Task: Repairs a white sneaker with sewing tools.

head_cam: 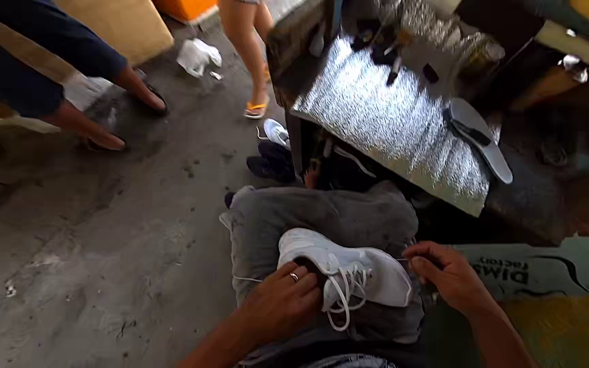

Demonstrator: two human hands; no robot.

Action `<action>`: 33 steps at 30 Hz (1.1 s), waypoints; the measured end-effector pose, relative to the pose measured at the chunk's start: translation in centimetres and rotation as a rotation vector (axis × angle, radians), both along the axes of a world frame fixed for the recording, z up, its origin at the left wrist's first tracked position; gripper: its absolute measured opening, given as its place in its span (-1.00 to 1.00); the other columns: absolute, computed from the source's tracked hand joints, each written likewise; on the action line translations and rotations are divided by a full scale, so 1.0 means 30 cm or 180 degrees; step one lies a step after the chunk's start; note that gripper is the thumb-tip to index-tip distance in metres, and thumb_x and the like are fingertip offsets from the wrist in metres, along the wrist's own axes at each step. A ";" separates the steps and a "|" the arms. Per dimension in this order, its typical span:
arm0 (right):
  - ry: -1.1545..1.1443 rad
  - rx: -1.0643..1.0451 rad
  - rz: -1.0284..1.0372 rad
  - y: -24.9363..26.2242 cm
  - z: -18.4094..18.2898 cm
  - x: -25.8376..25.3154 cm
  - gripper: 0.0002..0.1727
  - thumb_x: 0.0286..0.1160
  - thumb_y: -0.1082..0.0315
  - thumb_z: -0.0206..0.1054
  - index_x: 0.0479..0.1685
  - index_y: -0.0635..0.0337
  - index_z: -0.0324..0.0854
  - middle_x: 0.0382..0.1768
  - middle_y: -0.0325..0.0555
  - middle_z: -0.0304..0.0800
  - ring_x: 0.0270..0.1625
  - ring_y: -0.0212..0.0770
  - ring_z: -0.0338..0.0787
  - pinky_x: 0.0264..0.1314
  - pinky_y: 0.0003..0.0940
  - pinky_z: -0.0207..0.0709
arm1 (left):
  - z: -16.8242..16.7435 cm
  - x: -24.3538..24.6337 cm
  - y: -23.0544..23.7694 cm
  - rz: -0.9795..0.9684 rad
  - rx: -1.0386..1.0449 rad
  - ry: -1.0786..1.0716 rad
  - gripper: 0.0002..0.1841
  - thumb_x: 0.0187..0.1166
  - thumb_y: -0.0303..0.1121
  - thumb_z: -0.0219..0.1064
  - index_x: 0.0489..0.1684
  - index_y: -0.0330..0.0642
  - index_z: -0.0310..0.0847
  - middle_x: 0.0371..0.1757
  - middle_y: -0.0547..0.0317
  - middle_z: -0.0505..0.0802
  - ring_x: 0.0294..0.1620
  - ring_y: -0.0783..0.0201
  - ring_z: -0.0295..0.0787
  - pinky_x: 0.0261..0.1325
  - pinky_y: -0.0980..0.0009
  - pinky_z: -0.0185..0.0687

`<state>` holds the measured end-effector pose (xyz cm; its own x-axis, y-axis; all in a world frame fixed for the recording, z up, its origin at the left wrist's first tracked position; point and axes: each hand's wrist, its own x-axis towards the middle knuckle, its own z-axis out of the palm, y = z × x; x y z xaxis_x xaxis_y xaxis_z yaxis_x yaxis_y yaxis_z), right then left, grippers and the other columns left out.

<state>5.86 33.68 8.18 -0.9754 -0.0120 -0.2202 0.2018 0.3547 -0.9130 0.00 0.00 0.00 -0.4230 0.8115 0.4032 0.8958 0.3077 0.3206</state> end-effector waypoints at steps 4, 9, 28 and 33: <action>0.0068 -0.0596 -0.0101 0.003 -0.025 0.055 -0.76 0.73 0.20 0.24 0.07 0.10 0.75 -0.33 -0.45 0.76 -0.39 -0.59 0.65 -0.34 -0.64 0.58 | -0.035 0.054 -0.006 0.0170 -0.0046 -0.0090 -0.67 0.72 -0.11 0.06 -0.34 -0.04 0.67 -0.32 0.15 0.78 -0.18 0.11 0.72 0.15 0.19 0.56; 0.0232 -0.0666 0.0017 -0.011 -0.004 0.074 -0.72 0.76 0.14 0.24 0.10 0.10 0.75 -0.29 -0.41 0.75 -0.36 -0.60 0.63 -0.34 -0.69 0.54 | -0.029 0.056 -0.008 0.0169 -0.0050 -0.0170 -0.68 0.75 -0.12 0.05 -0.31 -0.03 0.64 -0.30 0.16 0.76 -0.17 0.13 0.68 0.18 0.22 0.50; 0.0505 -0.0638 -0.0231 0.095 0.002 0.018 -0.75 0.75 0.21 0.24 0.07 0.14 0.74 -0.25 -0.37 0.80 -0.39 -0.57 0.66 -0.34 -0.65 0.58 | 0.035 0.038 -0.008 0.0215 0.0021 -0.0593 -0.75 0.74 -0.17 0.15 -0.07 -0.05 0.74 -0.04 0.11 0.85 0.09 0.16 0.79 0.33 0.24 0.61; 0.0341 0.0368 -0.1148 0.277 0.035 -0.088 -0.78 0.69 0.31 0.23 0.07 0.16 0.74 -0.21 -0.30 0.82 -0.50 -0.54 0.62 -0.41 -0.63 0.55 | 0.106 0.019 -0.095 0.0312 0.1069 -0.2138 -0.81 0.70 -0.39 0.31 0.12 -0.24 0.73 0.32 -0.09 0.81 0.43 0.24 0.72 0.50 0.27 0.64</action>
